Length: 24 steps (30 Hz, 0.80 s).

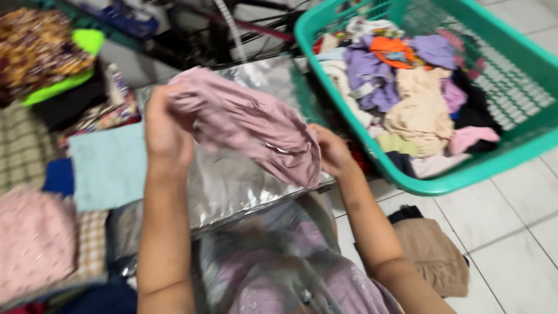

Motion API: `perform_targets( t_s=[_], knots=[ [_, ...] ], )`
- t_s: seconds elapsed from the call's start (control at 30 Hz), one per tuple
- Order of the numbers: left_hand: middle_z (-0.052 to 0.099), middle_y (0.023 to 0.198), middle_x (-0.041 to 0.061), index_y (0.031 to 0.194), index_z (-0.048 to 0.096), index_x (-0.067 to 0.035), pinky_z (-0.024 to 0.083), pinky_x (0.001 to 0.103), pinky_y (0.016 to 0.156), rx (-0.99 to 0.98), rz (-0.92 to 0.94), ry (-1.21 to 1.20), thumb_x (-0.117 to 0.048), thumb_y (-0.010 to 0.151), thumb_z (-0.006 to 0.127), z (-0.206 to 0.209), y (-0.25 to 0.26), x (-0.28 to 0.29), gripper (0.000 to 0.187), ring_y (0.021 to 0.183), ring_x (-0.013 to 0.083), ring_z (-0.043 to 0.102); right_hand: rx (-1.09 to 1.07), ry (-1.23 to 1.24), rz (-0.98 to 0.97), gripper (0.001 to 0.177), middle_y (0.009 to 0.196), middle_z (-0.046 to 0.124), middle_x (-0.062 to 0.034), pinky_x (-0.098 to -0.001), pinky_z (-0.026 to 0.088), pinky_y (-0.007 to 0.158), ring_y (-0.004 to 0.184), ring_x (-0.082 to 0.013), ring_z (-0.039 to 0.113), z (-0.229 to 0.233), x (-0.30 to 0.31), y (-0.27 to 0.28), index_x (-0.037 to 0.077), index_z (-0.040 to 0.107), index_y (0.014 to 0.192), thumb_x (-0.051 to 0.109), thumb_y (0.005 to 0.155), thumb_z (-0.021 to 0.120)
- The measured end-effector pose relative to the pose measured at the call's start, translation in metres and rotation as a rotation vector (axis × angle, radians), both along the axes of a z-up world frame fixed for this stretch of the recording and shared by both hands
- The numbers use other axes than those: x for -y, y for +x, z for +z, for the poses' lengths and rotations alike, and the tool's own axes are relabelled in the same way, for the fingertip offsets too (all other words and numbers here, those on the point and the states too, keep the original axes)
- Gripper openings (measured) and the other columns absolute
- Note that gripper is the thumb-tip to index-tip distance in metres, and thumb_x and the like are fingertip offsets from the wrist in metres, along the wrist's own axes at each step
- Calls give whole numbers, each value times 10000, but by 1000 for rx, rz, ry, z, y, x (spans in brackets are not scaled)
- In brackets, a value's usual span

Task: The person folds various garments one by one on a foil-covered surface, including checkered shorts, a pink skirt, a beige top, purple pants, an orange floral top, and a blue shirt. Each item is smoothed, folded, and stacked on the left side of the workspace.

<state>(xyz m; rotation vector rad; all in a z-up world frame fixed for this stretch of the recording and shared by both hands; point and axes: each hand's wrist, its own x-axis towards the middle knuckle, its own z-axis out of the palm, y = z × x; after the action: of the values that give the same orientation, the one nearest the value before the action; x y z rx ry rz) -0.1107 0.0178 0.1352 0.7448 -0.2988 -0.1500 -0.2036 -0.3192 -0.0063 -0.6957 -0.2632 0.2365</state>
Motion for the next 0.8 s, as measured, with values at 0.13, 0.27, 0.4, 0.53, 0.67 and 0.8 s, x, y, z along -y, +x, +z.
perform_targets(
  t_s=[0.13,0.27,0.4,0.53,0.67,0.8],
  knots=[
    [677,866,37,846,633,-73,509,307,815,-67,150,167,-119,995,571,-85,29,-91,168,819,142,628,-307,-248,-108,54,797,600,-42,-397,612,781,740,-187,652,-43,-2,35,90,570,957,120,972,528],
    [552,800,-25,848,576,-60,417,258,650,-106,142,592,-40,972,702,-149,20,-115,178,731,75,515,-223,-763,-263,108,885,657,-49,-355,580,812,862,-206,683,-75,-53,44,62,598,1019,162,986,574],
    [679,805,11,894,627,-72,493,221,645,-198,59,508,-25,900,718,-148,7,-110,102,727,80,645,539,-1227,-441,239,1062,703,-103,-352,554,899,990,-264,707,-67,-123,34,58,669,1158,139,936,705],
    [697,842,23,922,622,-73,514,211,684,-128,50,516,-14,902,717,-125,-7,-103,114,757,83,668,933,-1355,-682,565,1117,622,-239,-428,507,870,1018,-405,622,-48,-179,29,2,599,1235,226,768,825],
    [675,898,12,946,624,-53,516,205,738,-30,57,542,22,915,736,-122,-21,-104,138,817,71,640,456,-1535,-203,474,1026,693,-115,-382,565,827,875,-284,705,-49,-199,43,108,627,1317,260,892,770],
    [690,892,21,947,624,-47,532,219,737,-76,79,555,24,895,718,-130,-30,-97,129,821,83,656,390,-1461,13,637,1224,645,-158,-394,595,890,960,-271,720,-49,-185,45,154,518,1453,255,864,737]
  ],
)
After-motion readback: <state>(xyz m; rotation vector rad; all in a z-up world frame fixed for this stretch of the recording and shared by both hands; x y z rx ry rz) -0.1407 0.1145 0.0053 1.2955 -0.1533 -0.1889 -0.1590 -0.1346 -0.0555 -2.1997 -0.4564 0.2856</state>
